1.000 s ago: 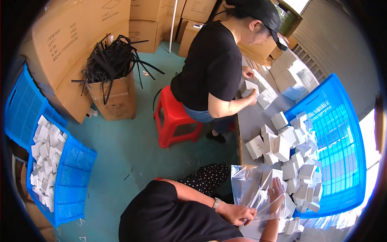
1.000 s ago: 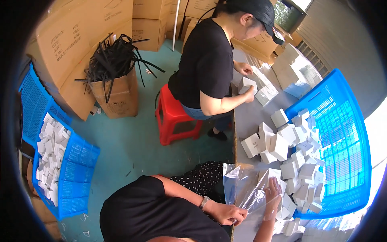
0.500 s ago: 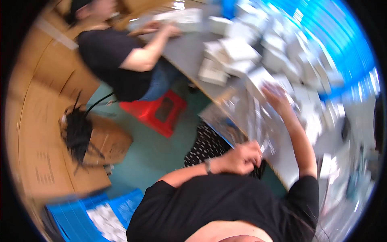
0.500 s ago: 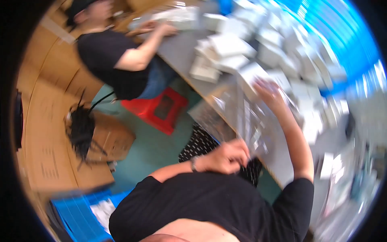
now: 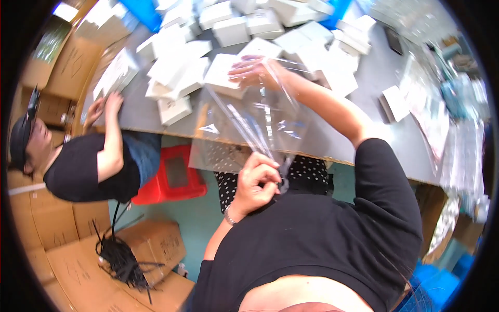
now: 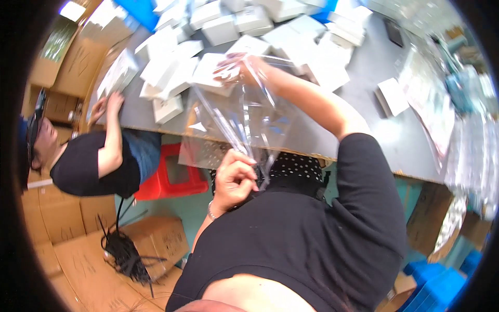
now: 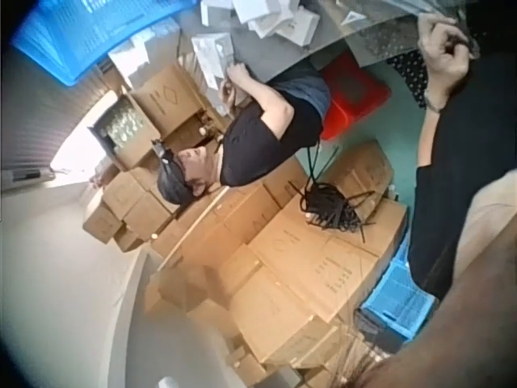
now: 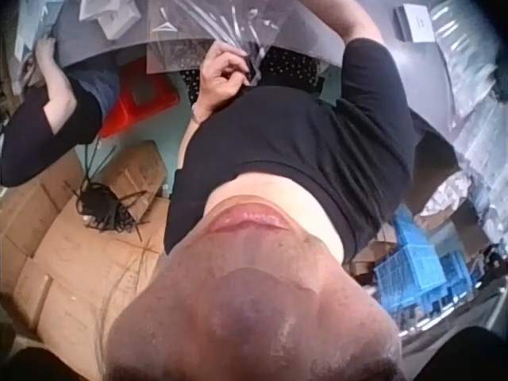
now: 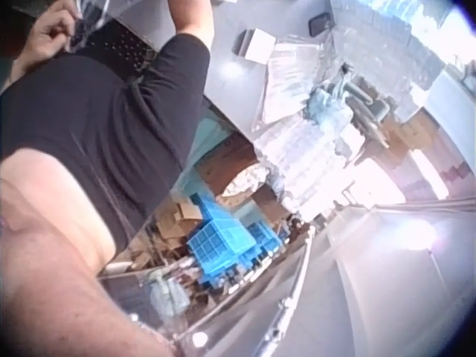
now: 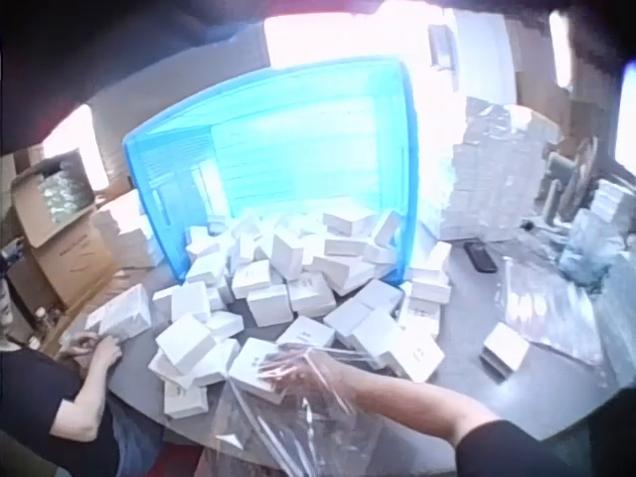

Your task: Placing small white product boxes into clear plastic sleeves and then into larger stacks or boxes.

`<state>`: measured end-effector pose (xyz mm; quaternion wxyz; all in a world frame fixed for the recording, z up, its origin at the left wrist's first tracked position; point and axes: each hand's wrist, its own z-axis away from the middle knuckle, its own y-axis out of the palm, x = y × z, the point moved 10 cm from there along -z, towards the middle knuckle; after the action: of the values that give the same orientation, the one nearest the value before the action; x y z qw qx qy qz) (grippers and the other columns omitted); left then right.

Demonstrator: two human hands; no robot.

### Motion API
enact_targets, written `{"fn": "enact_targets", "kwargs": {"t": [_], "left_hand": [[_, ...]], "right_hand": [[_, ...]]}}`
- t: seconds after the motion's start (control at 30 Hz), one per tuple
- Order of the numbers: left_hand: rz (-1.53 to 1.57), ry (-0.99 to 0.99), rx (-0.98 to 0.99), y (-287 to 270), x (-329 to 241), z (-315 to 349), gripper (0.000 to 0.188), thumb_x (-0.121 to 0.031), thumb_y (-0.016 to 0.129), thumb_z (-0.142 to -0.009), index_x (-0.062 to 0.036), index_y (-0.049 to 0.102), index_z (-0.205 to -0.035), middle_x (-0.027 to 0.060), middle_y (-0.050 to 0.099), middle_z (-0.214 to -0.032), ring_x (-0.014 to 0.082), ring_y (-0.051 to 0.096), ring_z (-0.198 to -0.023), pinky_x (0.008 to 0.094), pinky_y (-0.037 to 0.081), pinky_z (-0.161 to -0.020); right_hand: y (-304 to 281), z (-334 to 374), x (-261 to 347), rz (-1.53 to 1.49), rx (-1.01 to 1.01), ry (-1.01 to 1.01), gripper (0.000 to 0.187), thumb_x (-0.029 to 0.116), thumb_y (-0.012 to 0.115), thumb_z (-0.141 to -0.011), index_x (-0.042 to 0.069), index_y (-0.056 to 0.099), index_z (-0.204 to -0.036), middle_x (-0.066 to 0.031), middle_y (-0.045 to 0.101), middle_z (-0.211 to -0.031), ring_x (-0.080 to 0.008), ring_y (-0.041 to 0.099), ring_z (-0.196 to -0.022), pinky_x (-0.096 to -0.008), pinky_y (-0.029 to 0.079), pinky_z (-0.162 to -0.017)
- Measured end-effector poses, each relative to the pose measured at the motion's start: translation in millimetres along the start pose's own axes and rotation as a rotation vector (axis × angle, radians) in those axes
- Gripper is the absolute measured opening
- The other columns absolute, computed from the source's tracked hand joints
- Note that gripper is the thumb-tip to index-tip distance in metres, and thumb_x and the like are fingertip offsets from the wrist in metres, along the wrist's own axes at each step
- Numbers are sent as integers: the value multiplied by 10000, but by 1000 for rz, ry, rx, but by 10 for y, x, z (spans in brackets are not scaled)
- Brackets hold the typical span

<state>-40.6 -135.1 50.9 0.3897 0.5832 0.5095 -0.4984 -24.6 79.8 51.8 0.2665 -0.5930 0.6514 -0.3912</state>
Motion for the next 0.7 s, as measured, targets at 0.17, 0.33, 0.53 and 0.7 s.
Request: {"fn": "enact_targets", "kwargs": {"t": [0.17, 0.33, 0.53, 0.7], "left_hand": [[66, -7, -88, -86, 125, -52, 150, 181, 524, -785, 45, 586, -795, 113, 505, -1071, 120, 626, -706, 230, 603, -560], [74, 10, -183, -118, 166, -139, 159, 186, 518, -806, 38, 575, -809, 106, 501, -1098, 124, 624, -714, 237, 603, -554], [14, -24, -233, -304, 283, 36, 170, 189, 502, -794, 35, 575, -784, 109, 506, -1107, 109, 602, -682, 219, 589, -537], [138, -112, -107, -109, 491, -120, 133, 150, 540, -821, 33, 590, -784, 81, 521, -1080, 89, 615, -681, 215, 581, -531]], "right_hand": [[13, 2, 126, 65, -14, 56, 383, 156, 601, -847, 140, 668, -1224, -46, 591, -1372, -224, 545, -1281, -405, 381, -1126], [-311, 870, 552, -101, 135, 428, 551, 21, 626, -771, 130, 594, -1311, -105, 532, -1420, -284, 586, -1215, -383, 514, -971], [-1825, 2665, 268, 430, -246, 1090, 470, 193, 740, -738, 156, 657, -1199, -96, 619, -1306, -295, 503, -1296, -427, 401, -1081], [-2613, 4519, -482, 856, 141, 1369, 624, 339, 738, -766, 193, 588, -1354, -185, 607, -1316, -315, 564, -1235, -409, 433, -1046]]}}
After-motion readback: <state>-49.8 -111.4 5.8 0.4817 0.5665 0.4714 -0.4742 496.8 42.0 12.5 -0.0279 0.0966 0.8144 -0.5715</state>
